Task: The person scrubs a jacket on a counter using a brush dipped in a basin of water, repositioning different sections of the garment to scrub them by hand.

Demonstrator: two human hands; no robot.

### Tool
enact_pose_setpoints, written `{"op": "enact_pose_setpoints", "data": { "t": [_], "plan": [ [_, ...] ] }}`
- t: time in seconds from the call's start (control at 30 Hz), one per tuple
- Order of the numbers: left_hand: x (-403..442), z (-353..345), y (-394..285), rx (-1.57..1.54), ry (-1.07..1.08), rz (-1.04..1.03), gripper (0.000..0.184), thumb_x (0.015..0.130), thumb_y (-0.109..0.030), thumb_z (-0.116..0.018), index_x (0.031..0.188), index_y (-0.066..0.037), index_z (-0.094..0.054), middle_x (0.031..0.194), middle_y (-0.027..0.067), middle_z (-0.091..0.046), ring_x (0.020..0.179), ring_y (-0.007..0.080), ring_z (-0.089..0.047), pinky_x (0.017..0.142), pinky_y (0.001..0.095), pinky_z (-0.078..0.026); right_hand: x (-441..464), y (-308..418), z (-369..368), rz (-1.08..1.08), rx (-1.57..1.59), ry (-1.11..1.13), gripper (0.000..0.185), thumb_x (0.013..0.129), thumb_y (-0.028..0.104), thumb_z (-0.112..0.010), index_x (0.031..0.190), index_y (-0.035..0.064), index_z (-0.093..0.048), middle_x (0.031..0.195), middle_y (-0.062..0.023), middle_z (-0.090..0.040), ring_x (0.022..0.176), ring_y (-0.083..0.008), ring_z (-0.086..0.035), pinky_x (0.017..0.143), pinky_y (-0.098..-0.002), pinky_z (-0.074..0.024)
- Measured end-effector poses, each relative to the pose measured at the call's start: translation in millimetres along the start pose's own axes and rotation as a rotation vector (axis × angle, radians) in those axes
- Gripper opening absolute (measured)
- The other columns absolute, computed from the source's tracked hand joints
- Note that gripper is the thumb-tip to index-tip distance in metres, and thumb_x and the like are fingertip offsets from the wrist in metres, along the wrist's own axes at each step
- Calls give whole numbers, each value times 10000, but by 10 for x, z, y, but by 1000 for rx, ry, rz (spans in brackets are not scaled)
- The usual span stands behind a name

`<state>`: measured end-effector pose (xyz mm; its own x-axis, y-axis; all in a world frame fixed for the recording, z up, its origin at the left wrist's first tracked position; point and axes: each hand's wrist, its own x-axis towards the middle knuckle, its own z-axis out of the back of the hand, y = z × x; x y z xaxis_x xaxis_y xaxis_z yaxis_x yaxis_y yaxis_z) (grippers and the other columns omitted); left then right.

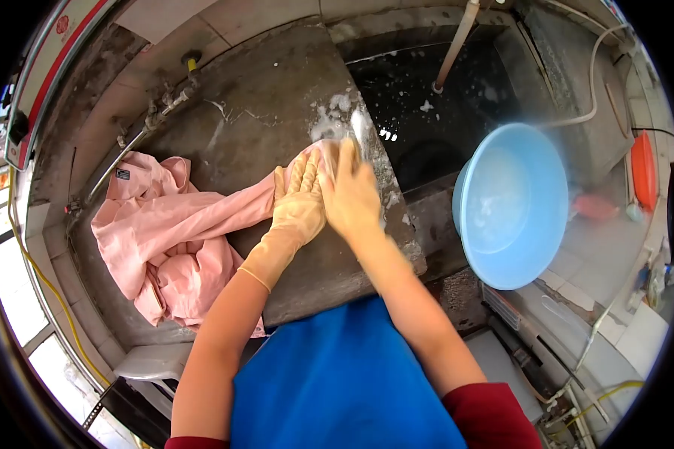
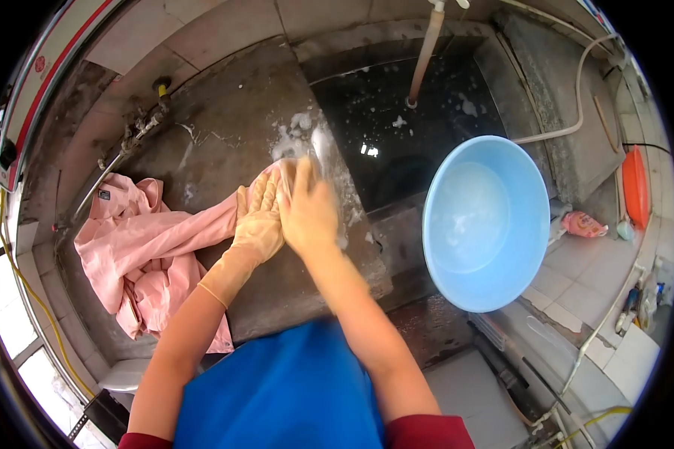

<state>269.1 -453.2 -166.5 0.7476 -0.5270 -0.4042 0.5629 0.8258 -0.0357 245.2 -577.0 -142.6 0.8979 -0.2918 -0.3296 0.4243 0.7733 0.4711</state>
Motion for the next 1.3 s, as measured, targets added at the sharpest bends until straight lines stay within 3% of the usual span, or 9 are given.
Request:
{"op": "enact_pose_setpoints", "data": {
  "t": [0.1, 0.3, 0.43, 0.57, 0.73, 0.9, 1.03, 1.13, 1.3],
  "plan": [
    [-32, 119, 19, -188, 92, -23, 696, 1001, -251, -430, 1625, -67, -181, 1713, 93, -113, 1586, 307, -35, 1208, 658, 20, -844, -243, 41, 81, -77, 161, 854, 958, 319, -643, 1611, 79, -148, 1344, -323, -459, 1168, -450, -547, 988, -467, -507],
    [-13, -14, 17, -132, 47, -11, 686, 1004, -262, -425, 1624, -75, -196, 1719, 84, -78, 1585, 318, -22, 1197, 677, 34, 416, 264, 259, 21, 20, 43, 867, 958, 319, -632, 1603, 50, -119, 1303, -345, -487, 1155, -452, -547, 967, -496, -513],
    [-7, 91, 43, -280, 111, -29, 670, 1017, -287, -400, 1624, -85, -203, 1721, 77, -70, 1585, 324, -19, 1193, 679, 41, -722, -415, 18, 35, -117, 77, 773, 989, 342, -591, 1572, 44, -178, 1184, -319, -574, 1125, -447, -569, 923, -489, -528],
    [19, 151, 13, -261, 144, -13, 674, 1021, -298, -393, 1632, -106, -183, 1723, 71, -55, 1586, 322, 1, 1184, 689, 54, 457, 176, 262, 2, 11, 52, 749, 989, 339, -582, 1570, 40, -216, 1199, -363, -533, 996, -504, -599, 880, -505, -529],
    [68, 248, 35, -283, 322, 0, 665, 1044, -334, -343, 1643, -126, -139, 1725, 69, 7, 1585, 316, 47, 1163, 713, 72, -626, -270, 132, 196, 81, -91, 698, 997, 273, -563, 1570, 54, -230, 1334, -362, -473, 1024, -495, -600, 902, -493, -533],
    [107, 346, 20, -166, 380, -12, 664, 1062, -378, -298, 1644, -123, -103, 1723, 73, 25, 1582, 324, 56, 1171, 704, 55, 595, 247, 352, -19, 24, 184, 784, 973, 285, -615, 1588, 75, -177, 1436, -341, -440, 1165, -476, -552, 957, -514, -512],
    [107, 381, 58, -267, 421, -9, 670, 1070, -403, -266, 1643, -110, -80, 1721, 86, 38, 1580, 333, 63, 1180, 698, 34, -371, -230, 104, 129, 8, -37, 740, 984, 302, -606, 1572, 70, -221, 1433, -355, -427, 1146, -465, -562, 927, -518, -526],
    [86, 299, 41, -181, 394, -15, 671, 1069, -399, -263, 1643, -109, -72, 1721, 89, 38, 1580, 331, 68, 1180, 699, 27, -473, -227, 231, -10, -78, 267, 774, 984, 296, -600, 1588, 47, -187, 1446, -347, -422, 1179, -460, -556, 940, -501, -525],
    [103, 392, 24, -82, 460, -12, 674, 1063, -367, -294, 1644, -106, -75, 1722, 85, 25, 1581, 331, 64, 1179, 700, 23, 265, -166, -19, 219, -130, -25, 766, 987, 255, -580, 1611, 78, -171, 1366, -387, -439, 1092, -479, -562, 930, -459, -531]
  ]
}}
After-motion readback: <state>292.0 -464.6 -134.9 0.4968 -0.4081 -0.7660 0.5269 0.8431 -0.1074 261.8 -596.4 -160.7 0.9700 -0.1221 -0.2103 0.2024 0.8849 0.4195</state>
